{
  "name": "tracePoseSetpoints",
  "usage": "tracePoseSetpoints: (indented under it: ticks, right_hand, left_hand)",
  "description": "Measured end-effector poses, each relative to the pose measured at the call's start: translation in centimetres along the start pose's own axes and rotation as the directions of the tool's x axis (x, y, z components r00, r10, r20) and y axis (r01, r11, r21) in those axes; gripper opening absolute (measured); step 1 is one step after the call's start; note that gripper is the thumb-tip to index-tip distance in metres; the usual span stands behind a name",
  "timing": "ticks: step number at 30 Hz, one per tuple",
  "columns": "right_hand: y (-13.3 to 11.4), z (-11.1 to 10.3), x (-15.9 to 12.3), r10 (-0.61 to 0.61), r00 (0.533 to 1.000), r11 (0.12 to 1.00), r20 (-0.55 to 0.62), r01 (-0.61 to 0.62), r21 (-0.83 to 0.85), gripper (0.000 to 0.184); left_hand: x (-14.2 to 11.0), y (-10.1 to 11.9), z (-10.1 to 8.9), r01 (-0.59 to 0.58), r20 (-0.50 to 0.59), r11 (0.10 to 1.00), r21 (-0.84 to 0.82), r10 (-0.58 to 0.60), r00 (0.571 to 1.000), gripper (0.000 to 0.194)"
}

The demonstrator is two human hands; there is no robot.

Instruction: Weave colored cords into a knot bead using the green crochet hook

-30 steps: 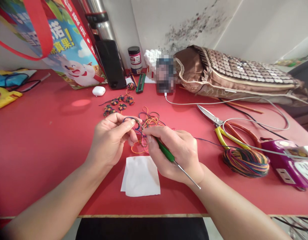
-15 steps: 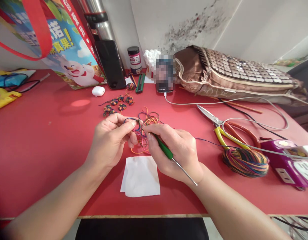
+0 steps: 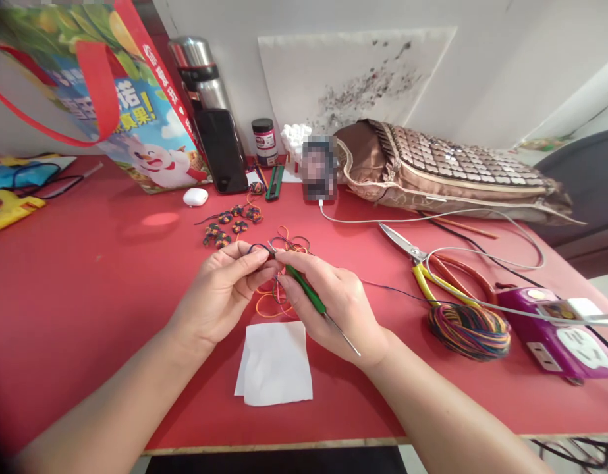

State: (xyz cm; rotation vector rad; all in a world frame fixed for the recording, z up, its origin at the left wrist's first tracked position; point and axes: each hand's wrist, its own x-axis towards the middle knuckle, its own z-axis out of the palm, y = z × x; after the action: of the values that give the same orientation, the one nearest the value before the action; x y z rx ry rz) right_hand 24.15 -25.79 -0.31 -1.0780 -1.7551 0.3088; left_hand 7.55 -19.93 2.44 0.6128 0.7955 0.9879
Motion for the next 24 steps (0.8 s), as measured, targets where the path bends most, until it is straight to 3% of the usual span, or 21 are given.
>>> tracePoseSetpoints:
  ticks: [6,11,18,21,24]
  right_hand:
    - [0.7,0.4,-0.2,0.138,0.989,0.990,-0.055,-0.137,0.033,0.024]
    - [1.2,0.7,-0.3,0.287,0.955,0.930,-0.071,-0.260,0.261,0.020]
    - [0.9,0.4,0.5,0.471,0.882,0.666,0.005,-0.360,0.654,0.014]
    - [0.9,0.0,0.9,0.521,0.849,0.546,0.083,-0.407,0.732,0.013]
    - [0.9,-0.6,1.1,0.543,0.831,0.504,0.123,-0.440,0.743,0.012]
  left_hand:
    - [0.0,-0.1,-0.1,0.001,0.051,0.993,0.114,-0.007,0.999,0.018]
    - [0.1,0.2,-0.1,0.032,0.072,0.988,0.150,-0.043,0.997,0.018]
    - [0.1,0.5,-0.2,0.085,0.120,0.980,0.182,-0.107,0.987,0.012]
    - [0.1,0.4,-0.3,0.057,0.154,0.974,0.219,-0.092,0.984,0.010]
    - [-0.1,0.3,-0.3,0.030,0.179,0.966,0.258,-0.078,0.981,0.010]
